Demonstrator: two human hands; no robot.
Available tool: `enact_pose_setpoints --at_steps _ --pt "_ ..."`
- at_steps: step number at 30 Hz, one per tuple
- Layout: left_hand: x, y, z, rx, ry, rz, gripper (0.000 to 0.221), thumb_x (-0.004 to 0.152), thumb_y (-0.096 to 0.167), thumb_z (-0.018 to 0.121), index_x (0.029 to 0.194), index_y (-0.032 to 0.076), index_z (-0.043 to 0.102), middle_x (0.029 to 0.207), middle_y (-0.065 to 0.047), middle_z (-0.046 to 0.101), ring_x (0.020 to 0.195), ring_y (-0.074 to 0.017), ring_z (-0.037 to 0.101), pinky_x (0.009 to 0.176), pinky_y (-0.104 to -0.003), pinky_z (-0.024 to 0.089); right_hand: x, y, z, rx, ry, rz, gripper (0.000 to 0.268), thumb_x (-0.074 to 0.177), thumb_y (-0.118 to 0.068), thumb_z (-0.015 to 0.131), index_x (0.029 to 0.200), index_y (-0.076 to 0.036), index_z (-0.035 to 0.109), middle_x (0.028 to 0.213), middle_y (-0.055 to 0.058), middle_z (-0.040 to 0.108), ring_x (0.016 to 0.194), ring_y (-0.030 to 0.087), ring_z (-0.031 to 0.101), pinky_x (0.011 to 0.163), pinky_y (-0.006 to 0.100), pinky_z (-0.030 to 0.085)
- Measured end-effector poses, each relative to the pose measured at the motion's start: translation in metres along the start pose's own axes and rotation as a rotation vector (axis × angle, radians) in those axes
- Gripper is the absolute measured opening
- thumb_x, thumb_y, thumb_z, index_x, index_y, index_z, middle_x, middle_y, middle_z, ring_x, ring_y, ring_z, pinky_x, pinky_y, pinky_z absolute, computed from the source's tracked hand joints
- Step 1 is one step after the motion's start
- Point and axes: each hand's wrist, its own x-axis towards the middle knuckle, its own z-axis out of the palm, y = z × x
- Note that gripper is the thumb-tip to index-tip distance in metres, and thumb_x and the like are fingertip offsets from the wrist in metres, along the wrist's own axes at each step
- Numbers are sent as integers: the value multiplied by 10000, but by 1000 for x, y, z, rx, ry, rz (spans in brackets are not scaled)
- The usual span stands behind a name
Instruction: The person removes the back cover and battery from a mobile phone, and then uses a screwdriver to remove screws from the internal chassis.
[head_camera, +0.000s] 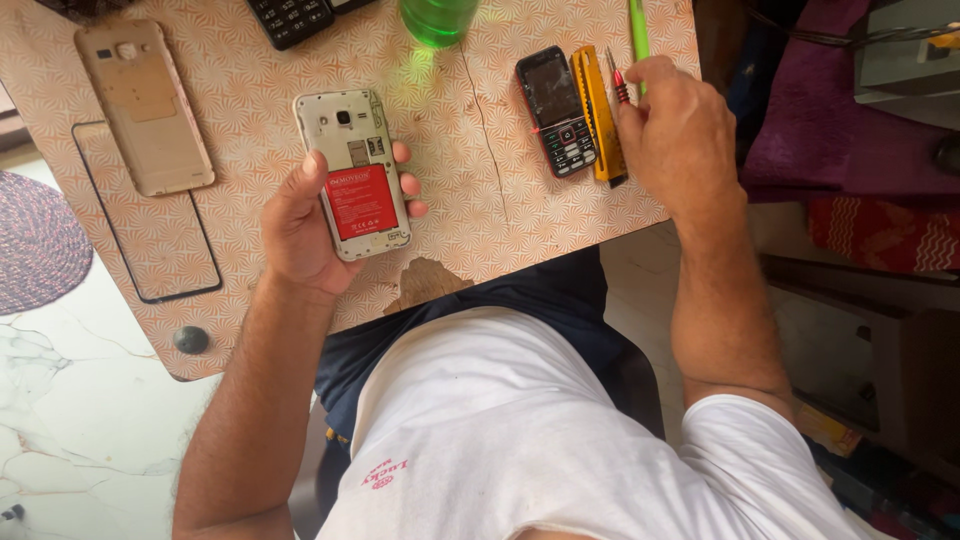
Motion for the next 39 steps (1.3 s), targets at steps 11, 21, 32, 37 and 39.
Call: enact_pose_setpoints --at_steps 11,21,32,37,39 --pt "0 -1 1 35 42 -14 759 1010 471 649 1484 -81 435 1341 -197 618 1159 -302 680 1027 -496 581 12 -25 9 -38 2 -36 271 890 -78 814 1144 -28 732 873 144 744 817 333 734 766 462 585" --pt "1 -2 -2 29 73 -36 756 997 465 653 1460 -95 443 1319 -204 627 1139 -297 693 1020 -490 586 20 -26 11 -99 -105 40 392 830 -90 819 1206 -49 714 812 127 749 798 335 738 776 465 588" --pt "3 -2 -4 2 48 -12 740 1009 470 642 1478 -54 414 1314 -198 625 1132 -293 692 1040 -525 588 9 -13 -5 511 -35 131 310 920 12 762 1226 5 712 898 151 731 708 185 697 641 329 566" --pt "4 -3 -4 12 34 3 756 1024 533 578 1520 -11 406 1313 -218 616 1137 -297 694 1015 -523 601 -6 -29 -9 1579 -93 1 154 999 89 697 1133 31 651 980 212 706 742 232 706 675 363 624" --pt "4 -2 -4 -4 13 5 770 1023 554 555 1539 6 394 1327 -213 608 1138 -299 692 1004 -523 603 -4 -43 3 1752 -155 -60 158 995 94 708 1113 26 628 998 225 714 785 281 733 744 405 652"
